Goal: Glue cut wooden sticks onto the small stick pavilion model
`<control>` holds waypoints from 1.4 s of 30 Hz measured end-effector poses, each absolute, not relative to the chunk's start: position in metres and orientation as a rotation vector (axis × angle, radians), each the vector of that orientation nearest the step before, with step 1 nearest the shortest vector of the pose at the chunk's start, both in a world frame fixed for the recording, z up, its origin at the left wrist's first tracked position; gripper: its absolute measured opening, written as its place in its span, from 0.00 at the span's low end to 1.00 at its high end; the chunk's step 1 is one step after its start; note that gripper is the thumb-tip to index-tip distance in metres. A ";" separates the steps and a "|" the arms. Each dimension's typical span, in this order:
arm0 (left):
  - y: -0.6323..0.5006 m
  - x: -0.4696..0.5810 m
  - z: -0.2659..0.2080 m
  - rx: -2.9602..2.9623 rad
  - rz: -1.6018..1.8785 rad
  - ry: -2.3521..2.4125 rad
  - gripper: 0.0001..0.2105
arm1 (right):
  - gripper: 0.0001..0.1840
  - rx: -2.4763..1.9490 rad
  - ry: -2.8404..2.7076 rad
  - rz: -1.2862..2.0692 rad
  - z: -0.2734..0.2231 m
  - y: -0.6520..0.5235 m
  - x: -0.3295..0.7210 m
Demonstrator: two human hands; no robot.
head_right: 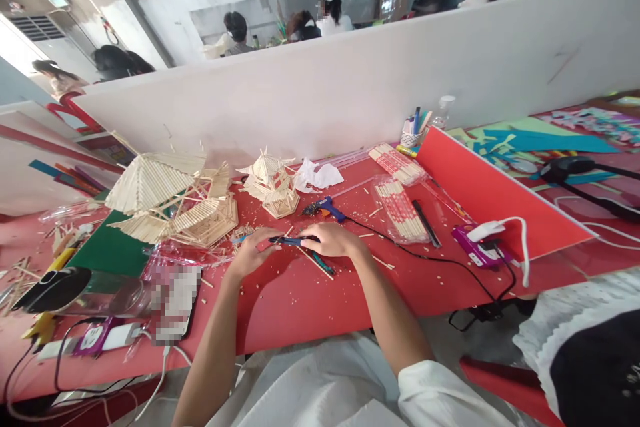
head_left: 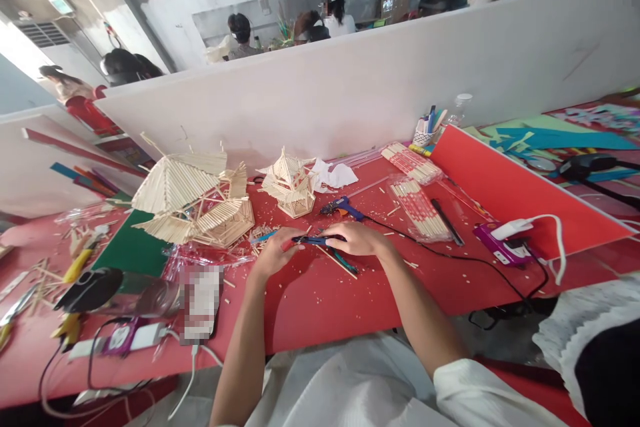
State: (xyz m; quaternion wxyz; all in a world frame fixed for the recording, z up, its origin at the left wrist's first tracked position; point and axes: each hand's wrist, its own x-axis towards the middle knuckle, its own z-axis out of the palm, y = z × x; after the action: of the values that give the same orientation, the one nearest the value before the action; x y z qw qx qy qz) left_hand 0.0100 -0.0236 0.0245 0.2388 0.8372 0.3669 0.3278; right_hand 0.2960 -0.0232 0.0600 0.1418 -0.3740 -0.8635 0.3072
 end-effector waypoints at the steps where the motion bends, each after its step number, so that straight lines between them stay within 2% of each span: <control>1: -0.023 0.010 0.024 2.292 0.900 0.996 0.14 | 0.20 -1.079 -2.496 0.901 0.060 -0.023 0.296; 24: -0.026 0.012 0.025 2.289 0.765 1.102 0.11 | 0.19 -1.162 -2.565 0.828 0.054 -0.025 0.286; 42: -0.023 0.012 0.023 2.303 0.813 1.056 0.10 | 0.20 -1.142 -2.578 0.807 0.047 -0.023 0.283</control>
State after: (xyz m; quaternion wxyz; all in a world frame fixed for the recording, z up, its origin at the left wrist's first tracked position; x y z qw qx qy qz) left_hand 0.0120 -0.0227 0.0225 0.2379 0.8407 0.3855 0.2966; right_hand 0.2832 -0.0230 0.0471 0.1044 -0.3873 -0.8742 0.2737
